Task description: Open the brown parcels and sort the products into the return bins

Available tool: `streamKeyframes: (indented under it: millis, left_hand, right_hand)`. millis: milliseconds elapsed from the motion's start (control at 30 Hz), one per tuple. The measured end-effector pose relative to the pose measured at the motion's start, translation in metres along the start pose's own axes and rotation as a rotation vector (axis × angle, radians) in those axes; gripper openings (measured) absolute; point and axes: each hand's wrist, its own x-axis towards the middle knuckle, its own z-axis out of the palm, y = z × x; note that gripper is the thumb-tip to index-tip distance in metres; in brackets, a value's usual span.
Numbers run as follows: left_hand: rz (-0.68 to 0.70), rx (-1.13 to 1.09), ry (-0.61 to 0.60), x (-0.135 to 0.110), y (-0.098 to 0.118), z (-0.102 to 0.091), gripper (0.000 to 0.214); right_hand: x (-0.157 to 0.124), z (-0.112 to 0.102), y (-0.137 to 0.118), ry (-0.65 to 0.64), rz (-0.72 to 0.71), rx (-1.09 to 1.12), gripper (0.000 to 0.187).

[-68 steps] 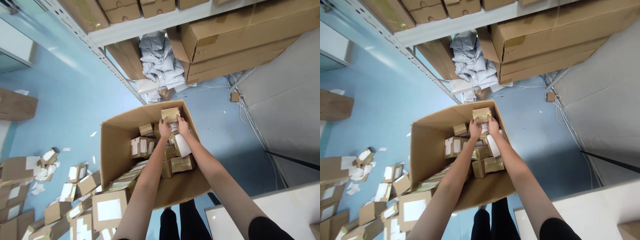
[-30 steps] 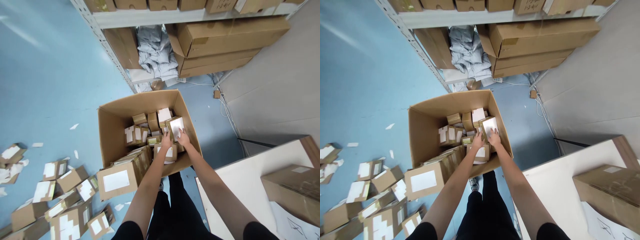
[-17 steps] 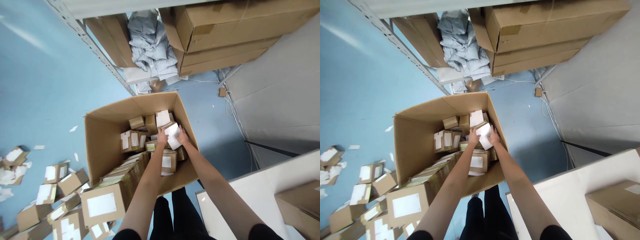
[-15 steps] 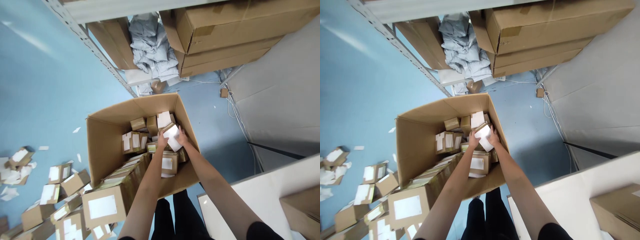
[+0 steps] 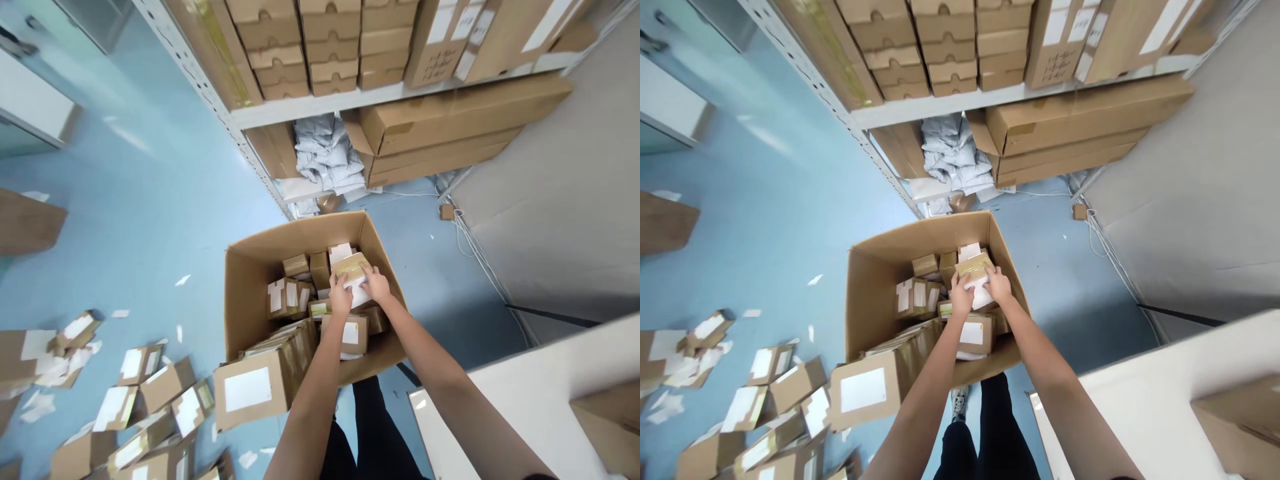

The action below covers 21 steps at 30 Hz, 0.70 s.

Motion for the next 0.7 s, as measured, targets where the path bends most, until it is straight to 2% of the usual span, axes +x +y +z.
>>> streamKeyframes:
  millis: [100, 233, 300, 367, 433, 500, 600, 700]
  left_hand:
    - [0.118, -0.016, 0.025, -0.025, 0.029, -0.045, 0.053]
    - [0.333, -0.022, -0.011, -0.070, 0.066, -0.103, 0.053]
    - [0.445, -0.030, -0.057, -0.095, 0.081, -0.123, 0.054]
    - [0.549, -0.046, -0.116, -0.122, 0.095, -0.134, 0.055]
    - [0.638, -0.068, -0.191, -0.150, 0.106, -0.134, 0.055]
    - [0.702, -0.086, -0.287, -0.182, 0.118, -0.124, 0.054]
    - [0.769, -0.089, -0.449, -0.239, 0.136, -0.094, 0.055]
    - [0.870, -0.092, -0.635, -0.308, 0.151, -0.057, 0.053]
  right_hand:
    - [-0.045, -0.039, -0.020, 0.101, 0.017, -0.031, 0.088]
    - [-0.130, -0.087, -0.040, 0.256, 0.072, -0.033, 0.084]
    - [-0.179, -0.102, -0.045, 0.320, 0.131, -0.025, 0.084]
    - [-0.227, -0.111, -0.045, 0.361, 0.213, -0.007, 0.084]
    - [-0.274, -0.113, -0.039, 0.389, 0.314, 0.022, 0.084]
    - [-0.321, -0.109, -0.028, 0.416, 0.427, 0.061, 0.085]
    - [-0.398, -0.094, -0.001, 0.458, 0.606, 0.119, 0.085]
    - [-0.479, -0.070, 0.030, 0.504, 0.778, 0.175, 0.080]
